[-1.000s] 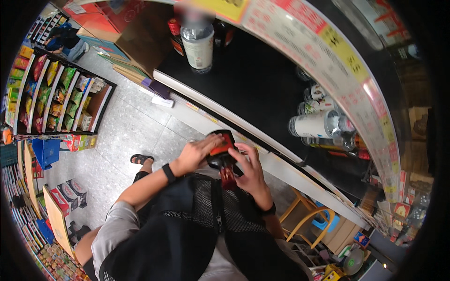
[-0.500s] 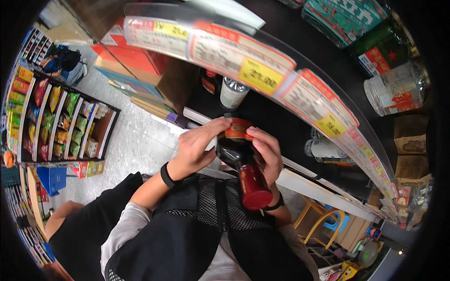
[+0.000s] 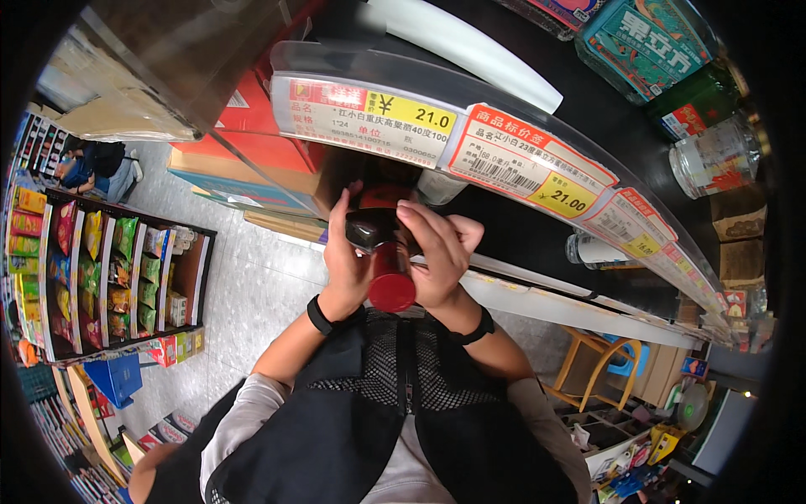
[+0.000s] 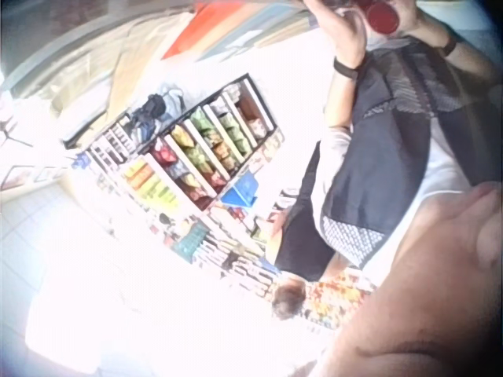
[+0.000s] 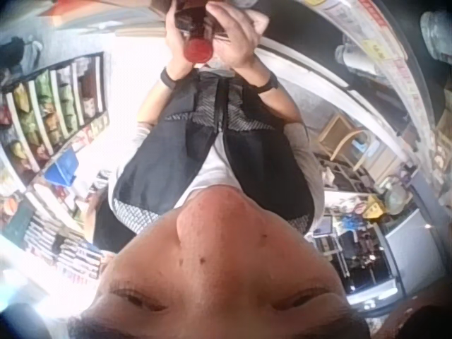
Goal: Organizing and stocking beverage and liquor bottles on supermarket shelves.
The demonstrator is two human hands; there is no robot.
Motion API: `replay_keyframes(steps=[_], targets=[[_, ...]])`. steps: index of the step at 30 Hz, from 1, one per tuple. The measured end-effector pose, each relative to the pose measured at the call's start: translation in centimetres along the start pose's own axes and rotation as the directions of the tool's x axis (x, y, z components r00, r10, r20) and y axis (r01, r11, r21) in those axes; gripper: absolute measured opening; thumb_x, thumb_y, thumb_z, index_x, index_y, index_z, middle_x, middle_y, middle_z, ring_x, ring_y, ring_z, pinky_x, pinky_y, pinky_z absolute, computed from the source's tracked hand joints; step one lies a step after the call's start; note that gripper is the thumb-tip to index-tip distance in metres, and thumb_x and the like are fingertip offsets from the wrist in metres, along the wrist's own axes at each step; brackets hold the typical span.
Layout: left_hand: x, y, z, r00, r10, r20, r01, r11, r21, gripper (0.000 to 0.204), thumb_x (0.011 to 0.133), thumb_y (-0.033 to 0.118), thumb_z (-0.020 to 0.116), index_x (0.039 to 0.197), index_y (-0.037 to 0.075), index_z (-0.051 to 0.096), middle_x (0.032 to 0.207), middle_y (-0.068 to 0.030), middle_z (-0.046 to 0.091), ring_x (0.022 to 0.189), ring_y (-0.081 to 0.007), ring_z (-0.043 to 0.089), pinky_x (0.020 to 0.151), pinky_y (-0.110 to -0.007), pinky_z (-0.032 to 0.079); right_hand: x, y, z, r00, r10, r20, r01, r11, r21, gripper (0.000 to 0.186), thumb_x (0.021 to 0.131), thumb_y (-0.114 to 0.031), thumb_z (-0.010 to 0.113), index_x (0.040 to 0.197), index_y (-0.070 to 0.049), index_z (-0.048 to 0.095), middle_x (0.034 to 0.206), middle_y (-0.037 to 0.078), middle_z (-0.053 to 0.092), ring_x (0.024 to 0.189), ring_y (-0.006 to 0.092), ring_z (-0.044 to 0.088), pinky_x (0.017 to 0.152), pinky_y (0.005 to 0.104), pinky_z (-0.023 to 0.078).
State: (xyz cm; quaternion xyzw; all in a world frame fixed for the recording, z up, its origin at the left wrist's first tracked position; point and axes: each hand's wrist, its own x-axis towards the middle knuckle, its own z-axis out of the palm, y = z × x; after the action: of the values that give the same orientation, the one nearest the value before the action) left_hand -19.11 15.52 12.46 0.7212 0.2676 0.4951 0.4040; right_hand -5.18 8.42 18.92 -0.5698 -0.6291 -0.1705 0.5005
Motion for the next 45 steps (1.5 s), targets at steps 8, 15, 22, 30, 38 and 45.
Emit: replay_keyframes(steps=[8, 15, 22, 30, 38, 45], targets=[[-0.5, -2.0, 3.0, 0.96, 0.24, -0.141, -0.221, 0.966, 0.137, 0.102, 0.099, 0.017, 0.073, 0.167, 0.027, -0.002, 0.163, -0.0321, 0.027, 0.144, -0.0484, 0.041, 0.119, -0.058, 0.034, -0.9, 0.2, 2.9, 0.996, 0.002, -0.085, 0.008, 0.993, 0.116, 0.073, 0.062, -0.007, 0.084, 0.133, -0.001, 0.067, 0.13, 0.013, 0.072, 0.112, 0.0244, 0.07, 0.082, 0.039, 0.044], [-0.7, -5.7, 4.0, 0.984, 0.153, -0.094, -0.142, 0.983, 0.117, 0.108, 0.091, 0.022, 0.082, 0.165, 0.014, 0.005, 0.159, -0.0336, 0.031, 0.141, -0.0483, 0.042, 0.114, -0.057, 0.036, 0.6, 0.2, 2.7, 0.986, 0.141, -0.092, -0.137, 0.989, 0.051, 0.07, 0.068, -0.012, 0.092, 0.132, -0.001, 0.066, 0.119, 0.014, 0.069, 0.103, 0.0315, 0.067, 0.084, 0.0413, 0.052], [2.5, -3.2, 3.2, 0.922, 0.355, -0.152, -0.319, 0.922, 0.222, 0.116, 0.075, 0.033, 0.097, 0.155, -0.004, 0.022, 0.144, -0.0306, 0.048, 0.123, -0.0424, 0.06, 0.103, -0.049, 0.051, 0.5, 0.8, 2.0, 0.996, 0.083, -0.01, -0.082, 0.995, 0.049, 0.062, 0.08, -0.01, 0.087, 0.135, 0.006, 0.062, 0.123, 0.02, 0.067, 0.108, 0.0369, 0.065, 0.087, 0.0443, 0.054], [3.5, -1.1, 3.7, 0.957, 0.259, -0.132, -0.226, 0.949, 0.222, 0.121, 0.07, 0.022, 0.1, 0.158, -0.009, 0.022, 0.137, -0.0282, 0.054, 0.118, -0.0376, 0.063, 0.1, -0.043, 0.053, -3.0, 3.6, -0.1, 0.899, 0.419, -0.128, -0.397, 0.903, 0.166, 0.049, 0.096, -0.002, 0.07, 0.138, 0.005, 0.047, 0.132, 0.021, 0.054, 0.095, 0.0243, 0.058, 0.084, 0.0353, 0.05], [4.6, -0.5, 4.0, 0.975, 0.159, -0.156, -0.145, 0.984, 0.099, 0.126, 0.07, 0.015, 0.099, 0.161, -0.009, 0.016, 0.143, -0.0277, 0.052, 0.127, -0.0312, 0.058, 0.107, -0.039, 0.049, -1.5, 6.5, 0.5, 0.867, 0.489, 0.09, -0.487, 0.872, -0.044, 0.062, 0.092, -0.01, 0.074, 0.143, 0.004, 0.042, 0.118, 0.029, 0.054, 0.102, 0.0492, 0.062, 0.086, 0.0521, 0.055], [5.2, 0.4, 4.2, 0.986, 0.116, -0.119, -0.09, 0.975, 0.205, 0.13, 0.07, 0.015, 0.099, 0.163, -0.008, 0.011, 0.153, -0.0295, 0.043, 0.139, -0.0327, 0.046, 0.118, -0.041, 0.037, -1.1, 7.4, -0.6, 0.891, 0.444, 0.097, -0.442, 0.896, -0.04, 0.055, 0.093, -0.011, 0.072, 0.139, 0.004, 0.046, 0.121, 0.031, 0.058, 0.104, 0.0506, 0.063, 0.087, 0.0531, 0.056]])
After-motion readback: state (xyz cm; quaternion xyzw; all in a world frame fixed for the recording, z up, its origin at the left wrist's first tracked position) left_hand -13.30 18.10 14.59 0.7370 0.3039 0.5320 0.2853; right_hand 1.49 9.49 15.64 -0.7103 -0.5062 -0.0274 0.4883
